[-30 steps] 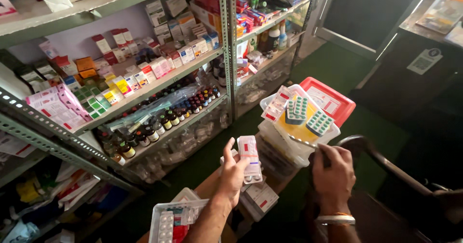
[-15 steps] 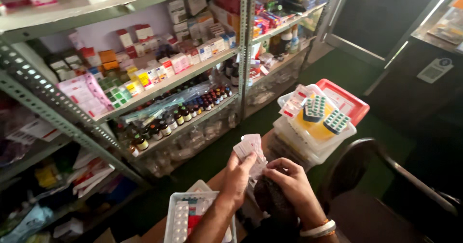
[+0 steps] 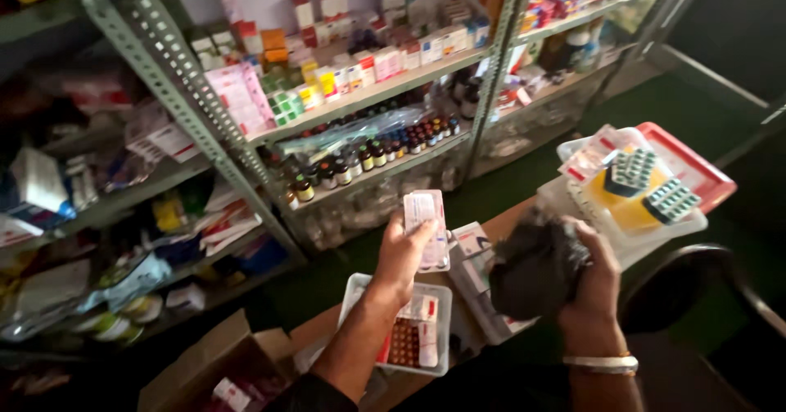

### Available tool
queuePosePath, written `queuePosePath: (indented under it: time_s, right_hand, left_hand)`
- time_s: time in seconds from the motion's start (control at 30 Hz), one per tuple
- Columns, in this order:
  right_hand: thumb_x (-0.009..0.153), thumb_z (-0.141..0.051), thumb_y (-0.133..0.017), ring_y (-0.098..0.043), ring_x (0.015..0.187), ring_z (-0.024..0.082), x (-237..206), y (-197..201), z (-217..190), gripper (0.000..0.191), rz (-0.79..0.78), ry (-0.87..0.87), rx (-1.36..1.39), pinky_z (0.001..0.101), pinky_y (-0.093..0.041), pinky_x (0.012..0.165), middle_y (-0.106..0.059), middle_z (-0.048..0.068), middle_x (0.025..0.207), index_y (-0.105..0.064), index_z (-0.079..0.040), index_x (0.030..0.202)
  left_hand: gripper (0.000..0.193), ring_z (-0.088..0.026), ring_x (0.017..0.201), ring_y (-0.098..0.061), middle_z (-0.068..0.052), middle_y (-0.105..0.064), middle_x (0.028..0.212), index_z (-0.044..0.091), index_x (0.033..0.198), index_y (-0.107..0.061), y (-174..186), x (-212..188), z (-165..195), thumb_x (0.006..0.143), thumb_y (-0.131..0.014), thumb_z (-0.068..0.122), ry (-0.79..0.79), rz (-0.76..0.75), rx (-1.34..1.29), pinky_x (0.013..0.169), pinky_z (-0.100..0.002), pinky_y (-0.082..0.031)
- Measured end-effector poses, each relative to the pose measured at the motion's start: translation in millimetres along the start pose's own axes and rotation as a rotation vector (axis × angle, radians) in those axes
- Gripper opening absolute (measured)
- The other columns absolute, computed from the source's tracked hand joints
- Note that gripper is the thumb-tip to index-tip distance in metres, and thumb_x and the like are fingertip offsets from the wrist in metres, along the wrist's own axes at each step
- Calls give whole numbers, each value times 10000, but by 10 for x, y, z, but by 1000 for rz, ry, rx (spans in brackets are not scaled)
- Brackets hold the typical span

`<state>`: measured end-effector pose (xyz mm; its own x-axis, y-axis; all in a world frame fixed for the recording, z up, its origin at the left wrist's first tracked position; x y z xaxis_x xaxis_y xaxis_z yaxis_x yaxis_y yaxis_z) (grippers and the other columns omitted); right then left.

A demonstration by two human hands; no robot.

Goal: The person wipes medicine boxes and blister packs one at a time with a dark cloth and places the cleaned items into a clear plastic storage box on the counter. They open the box lid, sort several medicine cartons, and stack cleaned boxes on the shelf.

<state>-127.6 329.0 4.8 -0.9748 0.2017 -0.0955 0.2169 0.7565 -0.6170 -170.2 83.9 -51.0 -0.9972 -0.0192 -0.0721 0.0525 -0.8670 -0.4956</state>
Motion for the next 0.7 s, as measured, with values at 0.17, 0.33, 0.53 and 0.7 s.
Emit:
queuePosePath:
  time_s: [0.17,0.33,0.53,0.7]
  right_hand:
    - [903,-203,-590,-640,1057,269,-200,-559,131,358,-116,21,87,412,-521,970,-666,115,1156,-611,-46,1224]
    - [935,-86,-670,-533,1268,356,-456,-1113,639,524,-423,521,-800,407,-440,1074,-529,196,1376,-471,-13,1415]
    - [839,-91,-718,-689,1049,331,-433,-1095,602,456,-246,612,-1132,412,-542,898,-685,178,1116,-581,-63,1272]
    - [838,-90,-727,-745,899,311,-364,-947,384,438,66,595,-1127,424,-575,795,-726,159,993,-609,-91,1260]
  left_hand:
    - [392,-210,934,-678,-92,-658,1110,93,1311,-477,75,-115,101,936,-587,111,110,23,13,796,-369,-567]
    - [347,-200,1082,-621,-78,-657,1177,132,1317,-525,-1,-196,89,1048,-402,312,173,33,-114,933,-374,-521]
    - [274,-169,1082,-610,-88,-647,1180,84,1289,-565,81,-253,208,1071,-490,232,69,-144,1,956,-347,-492]
    - [301,-131,1035,-629,-52,-684,1156,99,1306,-565,66,-233,311,1045,-498,234,16,-129,207,917,-316,-513]
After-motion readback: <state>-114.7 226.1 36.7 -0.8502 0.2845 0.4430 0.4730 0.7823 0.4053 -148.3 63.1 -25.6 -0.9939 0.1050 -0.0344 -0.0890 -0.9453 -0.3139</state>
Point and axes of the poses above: each hand's wrist, its own x-axis towards the middle knuckle, its own y-axis out of the back of the hand, z = x × y, the point moved 2 cm from there along x, towards the middle knuckle
